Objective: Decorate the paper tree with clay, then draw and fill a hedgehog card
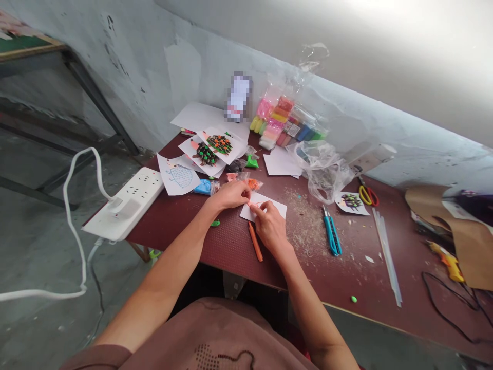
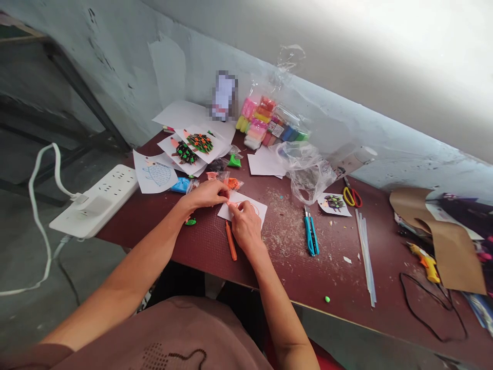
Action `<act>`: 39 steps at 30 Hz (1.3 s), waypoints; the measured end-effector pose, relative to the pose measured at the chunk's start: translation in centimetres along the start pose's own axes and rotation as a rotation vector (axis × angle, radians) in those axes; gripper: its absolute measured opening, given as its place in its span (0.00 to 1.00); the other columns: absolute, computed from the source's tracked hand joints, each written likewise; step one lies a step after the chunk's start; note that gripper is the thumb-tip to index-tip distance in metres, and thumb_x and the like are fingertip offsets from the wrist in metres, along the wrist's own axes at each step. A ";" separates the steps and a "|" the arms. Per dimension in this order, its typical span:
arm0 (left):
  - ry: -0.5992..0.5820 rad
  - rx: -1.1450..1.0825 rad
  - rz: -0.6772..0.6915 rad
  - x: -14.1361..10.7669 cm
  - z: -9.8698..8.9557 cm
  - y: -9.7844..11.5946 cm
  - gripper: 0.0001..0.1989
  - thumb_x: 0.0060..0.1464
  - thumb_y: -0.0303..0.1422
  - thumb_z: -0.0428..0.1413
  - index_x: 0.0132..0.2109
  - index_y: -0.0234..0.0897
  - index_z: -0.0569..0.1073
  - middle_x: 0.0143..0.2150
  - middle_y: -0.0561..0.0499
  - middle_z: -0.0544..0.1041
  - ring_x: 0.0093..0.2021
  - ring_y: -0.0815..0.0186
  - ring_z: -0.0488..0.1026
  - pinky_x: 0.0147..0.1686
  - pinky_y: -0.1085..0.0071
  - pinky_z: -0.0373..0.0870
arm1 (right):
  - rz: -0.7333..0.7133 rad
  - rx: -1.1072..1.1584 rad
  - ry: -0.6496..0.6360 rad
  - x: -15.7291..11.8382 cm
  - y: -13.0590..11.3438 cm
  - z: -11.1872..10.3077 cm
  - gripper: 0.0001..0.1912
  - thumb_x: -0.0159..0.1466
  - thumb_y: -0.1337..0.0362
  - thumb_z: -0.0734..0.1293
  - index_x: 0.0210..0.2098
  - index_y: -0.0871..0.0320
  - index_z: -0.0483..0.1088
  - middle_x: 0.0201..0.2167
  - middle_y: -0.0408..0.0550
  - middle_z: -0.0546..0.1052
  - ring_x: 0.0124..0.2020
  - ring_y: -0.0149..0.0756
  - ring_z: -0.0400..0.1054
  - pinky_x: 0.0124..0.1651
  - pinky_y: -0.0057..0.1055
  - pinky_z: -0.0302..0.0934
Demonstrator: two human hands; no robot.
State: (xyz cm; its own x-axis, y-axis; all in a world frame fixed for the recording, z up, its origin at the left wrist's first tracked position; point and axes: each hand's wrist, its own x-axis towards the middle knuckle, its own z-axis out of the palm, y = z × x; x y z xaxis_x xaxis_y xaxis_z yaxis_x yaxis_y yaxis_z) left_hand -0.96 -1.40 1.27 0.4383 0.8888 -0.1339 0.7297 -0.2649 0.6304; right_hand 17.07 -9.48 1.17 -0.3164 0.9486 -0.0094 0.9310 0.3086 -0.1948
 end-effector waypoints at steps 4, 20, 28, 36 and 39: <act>0.029 0.024 -0.033 0.1 0.3 0.1 0.04 0.53 0.31 0.59 0.35 0.38 0.80 0.34 0.48 0.81 0.40 0.59 0.76 0.38 0.68 0.65 | -0.002 -0.052 -0.044 0.1 -0.4 -0.1 0.24 0.72 0.68 0.55 0.61 0.49 0.72 0.48 0.54 0.73 0.42 0.41 0.65 0.41 0.32 0.56; 0.001 0.046 -0.041 0.2 0.2 0.3 0.05 0.54 0.31 0.59 0.37 0.38 0.80 0.36 0.48 0.81 0.41 0.59 0.75 0.39 0.69 0.65 | -0.050 -0.127 -0.004 -0.1 -0.5 0.1 0.24 0.72 0.70 0.55 0.61 0.51 0.72 0.46 0.54 0.74 0.39 0.39 0.64 0.39 0.32 0.53; -0.048 -0.112 -0.014 0.1 -0.1 -0.2 0.10 0.55 0.29 0.54 0.37 0.34 0.80 0.28 0.51 0.77 0.26 0.67 0.72 0.31 0.72 0.64 | -0.062 -0.102 -0.019 0.3 -0.8 0.1 0.20 0.73 0.67 0.56 0.57 0.54 0.73 0.45 0.54 0.73 0.38 0.38 0.62 0.38 0.32 0.51; 0.018 -0.009 -0.037 0.5 0.4 -0.1 0.07 0.52 0.29 0.58 0.36 0.36 0.82 0.30 0.50 0.79 0.33 0.63 0.74 0.35 0.70 0.64 | -0.053 -0.097 -0.029 0.2 -0.6 0.2 0.20 0.72 0.68 0.56 0.57 0.55 0.74 0.44 0.55 0.73 0.37 0.39 0.61 0.38 0.33 0.51; 0.023 0.003 -0.047 0.4 0.4 -0.1 0.07 0.53 0.29 0.58 0.36 0.37 0.82 0.30 0.50 0.79 0.34 0.63 0.75 0.34 0.70 0.64 | -0.076 -0.083 0.005 -0.1 -0.4 0.4 0.21 0.71 0.69 0.56 0.57 0.54 0.74 0.45 0.54 0.74 0.38 0.39 0.62 0.40 0.33 0.53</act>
State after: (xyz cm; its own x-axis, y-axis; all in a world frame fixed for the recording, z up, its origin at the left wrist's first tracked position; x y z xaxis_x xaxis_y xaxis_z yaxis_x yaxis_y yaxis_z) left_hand -0.62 -1.17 0.87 0.3913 0.9087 -0.1452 0.7505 -0.2238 0.6218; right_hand 16.65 -9.74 0.84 -0.3861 0.9224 0.0070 0.9163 0.3843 -0.1129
